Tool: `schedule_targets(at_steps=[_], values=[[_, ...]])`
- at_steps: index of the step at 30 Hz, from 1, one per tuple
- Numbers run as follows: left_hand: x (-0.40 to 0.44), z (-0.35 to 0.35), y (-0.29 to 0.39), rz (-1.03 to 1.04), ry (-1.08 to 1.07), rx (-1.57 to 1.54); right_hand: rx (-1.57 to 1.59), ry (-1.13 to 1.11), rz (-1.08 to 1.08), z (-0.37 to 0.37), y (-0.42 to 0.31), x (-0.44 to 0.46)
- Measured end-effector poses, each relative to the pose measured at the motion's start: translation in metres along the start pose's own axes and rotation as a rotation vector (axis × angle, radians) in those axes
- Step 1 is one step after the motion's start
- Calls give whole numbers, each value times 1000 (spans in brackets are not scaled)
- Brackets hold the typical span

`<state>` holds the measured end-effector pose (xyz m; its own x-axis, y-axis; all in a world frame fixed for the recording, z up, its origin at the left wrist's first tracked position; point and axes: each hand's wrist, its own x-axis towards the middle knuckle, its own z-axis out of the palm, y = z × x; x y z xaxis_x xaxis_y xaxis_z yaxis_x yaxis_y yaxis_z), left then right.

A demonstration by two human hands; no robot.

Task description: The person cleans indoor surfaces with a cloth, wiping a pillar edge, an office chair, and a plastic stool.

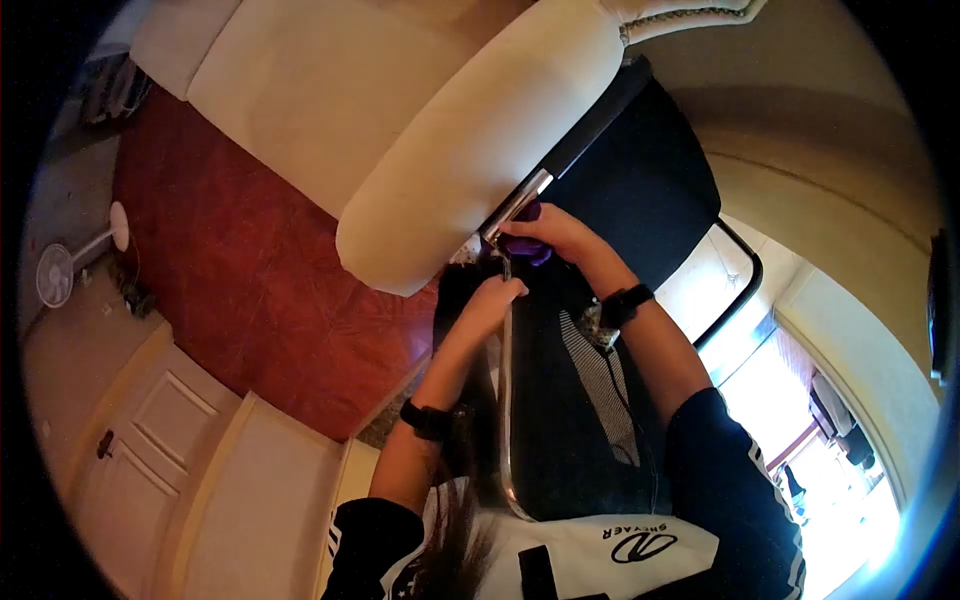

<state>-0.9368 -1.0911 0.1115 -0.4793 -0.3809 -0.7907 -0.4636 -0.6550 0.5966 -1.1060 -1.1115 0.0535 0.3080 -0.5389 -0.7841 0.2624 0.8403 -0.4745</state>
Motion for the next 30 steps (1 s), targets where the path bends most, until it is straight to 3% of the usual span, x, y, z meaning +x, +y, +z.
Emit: schedule_targets(at_steps=[2, 5, 7, 8, 10, 12, 14, 15, 17, 20, 22, 23, 24, 26, 28, 29, 30], values=[[0, -3, 0, 6, -36, 87, -89, 0, -67, -1, 4, -6], [-1, -2, 1, -103, -19, -52, -148, 147, -97, -7, 15, -18], [2, 0, -9, 103, 57, -1, -120, 484, -133, -9, 8, -36], [3, 0, -7, 105, 55, -7, -125, 487, -131, -17, 8, -39], [3, 1, -2, -57, 39, -90, -363, 786, -349, -32, 5, -44], [3, 1, -4, -56, 43, -127, -375, 807, -319, -24, -8, -46], [7, 3, -14, -59, 49, -162, -426, 692, -206, -9, -12, -34], [9, 3, -20, 40, 59, -103, -356, 593, -254, 0, -5, -21], [9, 4, -23, 136, 71, -45, -547, 578, -167, 4, 11, -9], [2, 3, -14, 120, 92, -67, -856, 501, -188, 36, 5, -27], [17, -1, -30, -107, -32, -110, -890, 465, -206, 24, 9, -28], [-1, 2, -16, 307, 98, 230, -777, 393, -160, 15, 7, -29], [-1, 2, -15, 311, 102, 229, -664, 320, -117, 11, 2, -32], [3, 0, -11, 87, 22, -20, -594, 507, -274, 7, -12, -48], [5, 7, -11, 13, 66, -82, -812, 708, -304, 13, -40, -69], [6, 9, -10, -59, 105, -139, -821, 704, -304, 14, -44, -70], [5, 8, -10, -56, 107, -148, -1114, 798, -418, 15, -48, -69]])
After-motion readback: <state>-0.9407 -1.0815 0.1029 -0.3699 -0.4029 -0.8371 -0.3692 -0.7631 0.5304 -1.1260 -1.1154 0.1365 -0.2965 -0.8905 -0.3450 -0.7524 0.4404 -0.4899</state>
